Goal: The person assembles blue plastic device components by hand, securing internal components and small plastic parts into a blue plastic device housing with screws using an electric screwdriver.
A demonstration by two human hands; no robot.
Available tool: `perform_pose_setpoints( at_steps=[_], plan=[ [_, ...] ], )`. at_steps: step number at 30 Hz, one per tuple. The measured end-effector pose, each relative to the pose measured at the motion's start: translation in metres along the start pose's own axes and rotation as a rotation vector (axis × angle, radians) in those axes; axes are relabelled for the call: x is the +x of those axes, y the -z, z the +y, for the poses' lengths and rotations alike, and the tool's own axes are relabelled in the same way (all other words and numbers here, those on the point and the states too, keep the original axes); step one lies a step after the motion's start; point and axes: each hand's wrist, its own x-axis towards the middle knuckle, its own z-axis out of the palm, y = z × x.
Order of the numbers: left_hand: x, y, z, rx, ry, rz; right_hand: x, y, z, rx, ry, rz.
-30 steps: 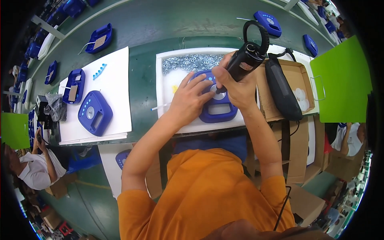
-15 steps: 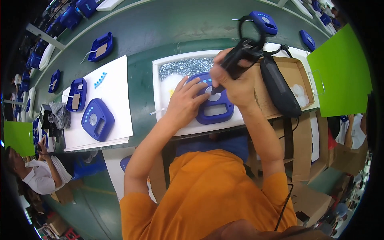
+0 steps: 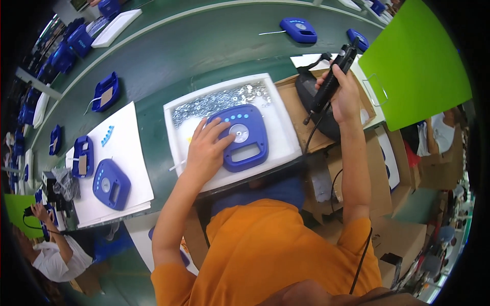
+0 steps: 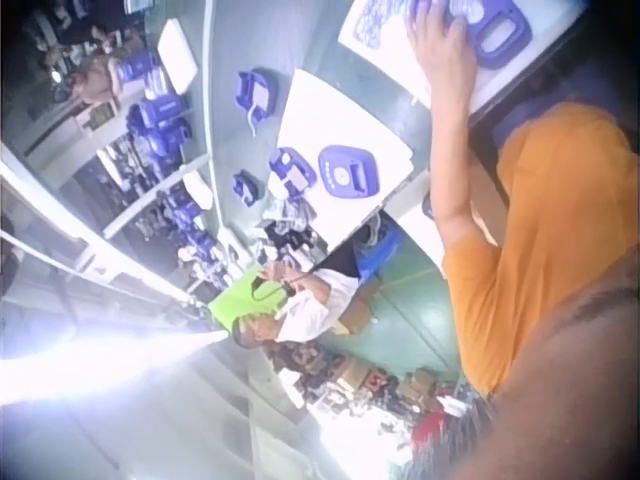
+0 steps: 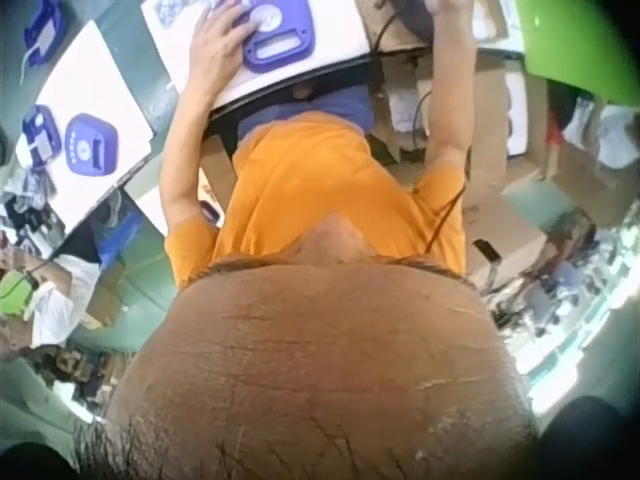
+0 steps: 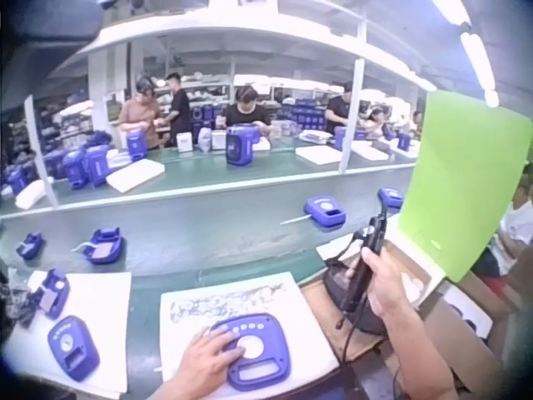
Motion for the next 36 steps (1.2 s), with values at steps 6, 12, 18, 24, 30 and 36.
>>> perform_pose_setpoints(
  at_steps=[6, 12, 18, 24, 30, 36],
  plan=[
    [0.003, 0.001, 0.002, -0.001, 0.004, -0.009, 0.021, 0.049, -0.016, -0.158, 0.071, 0.154],
    [0.002, -0.001, 0.001, -0.024, 0.003, 0.013, 0.006, 0.031, 0.033, -0.495, -0.018, -0.071],
    [-0.003, -0.001, -0.001, -0.012, 0.031, -0.010, 0.017, 0.001, 0.068, -1.125, 0.129, -0.188],
    [0.001, -0.003, 0.002, -0.032, 0.023, -0.004, 0.008, -0.011, 0.080, -1.503, 0.248, -0.280],
    [-0.002, 0.000, 0.001, -0.014, 0.039, -0.020, -0.048, -0.052, 0.083, -1.356, 0.615, -0.211],
    [0.004, 0.019, 0.010, -0.076, 0.074, -0.043, -0.071, -0.063, 0.124, -0.926, 0.489, -0.045]
  ],
)
